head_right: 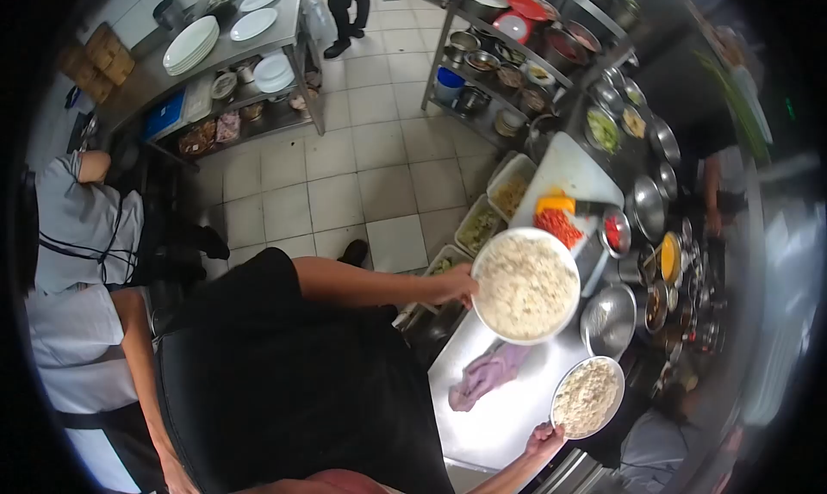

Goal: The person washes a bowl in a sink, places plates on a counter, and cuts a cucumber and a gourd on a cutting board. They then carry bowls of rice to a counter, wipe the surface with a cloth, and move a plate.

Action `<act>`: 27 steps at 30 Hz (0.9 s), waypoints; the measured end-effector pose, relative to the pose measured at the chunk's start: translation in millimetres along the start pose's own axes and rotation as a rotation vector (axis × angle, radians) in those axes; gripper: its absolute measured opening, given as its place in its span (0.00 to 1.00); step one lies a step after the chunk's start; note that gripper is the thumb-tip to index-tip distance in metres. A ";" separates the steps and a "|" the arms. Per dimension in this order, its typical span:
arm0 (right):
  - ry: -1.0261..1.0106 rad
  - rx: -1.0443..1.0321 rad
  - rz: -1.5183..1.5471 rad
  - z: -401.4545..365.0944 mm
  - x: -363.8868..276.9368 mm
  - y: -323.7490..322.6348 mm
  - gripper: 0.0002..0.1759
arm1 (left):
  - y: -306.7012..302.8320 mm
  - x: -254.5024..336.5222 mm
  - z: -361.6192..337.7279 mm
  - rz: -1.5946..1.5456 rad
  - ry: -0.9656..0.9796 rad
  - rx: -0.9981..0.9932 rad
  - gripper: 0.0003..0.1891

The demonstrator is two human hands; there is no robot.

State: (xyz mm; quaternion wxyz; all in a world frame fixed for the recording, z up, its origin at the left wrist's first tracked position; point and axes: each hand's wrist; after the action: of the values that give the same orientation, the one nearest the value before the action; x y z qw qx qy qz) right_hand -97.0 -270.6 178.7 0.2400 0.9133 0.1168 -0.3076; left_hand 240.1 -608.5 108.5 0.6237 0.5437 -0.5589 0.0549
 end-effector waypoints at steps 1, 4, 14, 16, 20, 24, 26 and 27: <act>0.037 -0.091 -0.002 2.1 6.6 15.0 0.11 | -25.4 26.1 -1.6 0.019 0.032 0.048 0.20; 0.101 -0.224 -0.059 20.1 40.3 81.3 0.10 | -114.1 71.1 -1.5 0.022 0.244 0.261 0.16; 0.341 -0.356 -0.397 100.6 235.0 473.1 0.07 | -371.7 233.4 -109.6 0.039 0.469 1.032 0.17; 0.433 -0.304 -0.455 165.6 268.6 533.7 0.02 | -409.0 252.4 -140.2 0.031 0.493 1.087 0.18; 0.717 -0.770 -0.719 234.2 324.2 717.1 0.04 | -435.6 289.6 -156.4 -0.043 0.639 1.291 0.19; 0.633 -0.973 -0.975 269.3 411.6 922.3 0.12 | -446.2 309.5 -138.1 -0.224 0.825 1.477 0.18; 0.712 -1.198 -1.006 297.1 455.0 1014.7 0.17 | -444.4 306.6 -124.3 -0.291 0.905 1.453 0.19; 0.700 -1.101 -1.042 272.3 473.3 1069.1 0.16 | -445.7 317.9 -114.6 -0.312 0.918 1.498 0.19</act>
State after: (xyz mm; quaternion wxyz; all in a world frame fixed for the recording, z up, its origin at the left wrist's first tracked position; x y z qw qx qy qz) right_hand 522.0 -1295.2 88.7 0.4290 0.5373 0.7257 0.0232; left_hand 732.0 -874.6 98.9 0.2672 0.8031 0.0088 0.5326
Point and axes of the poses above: each hand's wrist, its own z-axis towards the middle knuckle, its own y-axis out of the palm, x = y × z, and after that the axes turned 14 degrees about y, right-handed
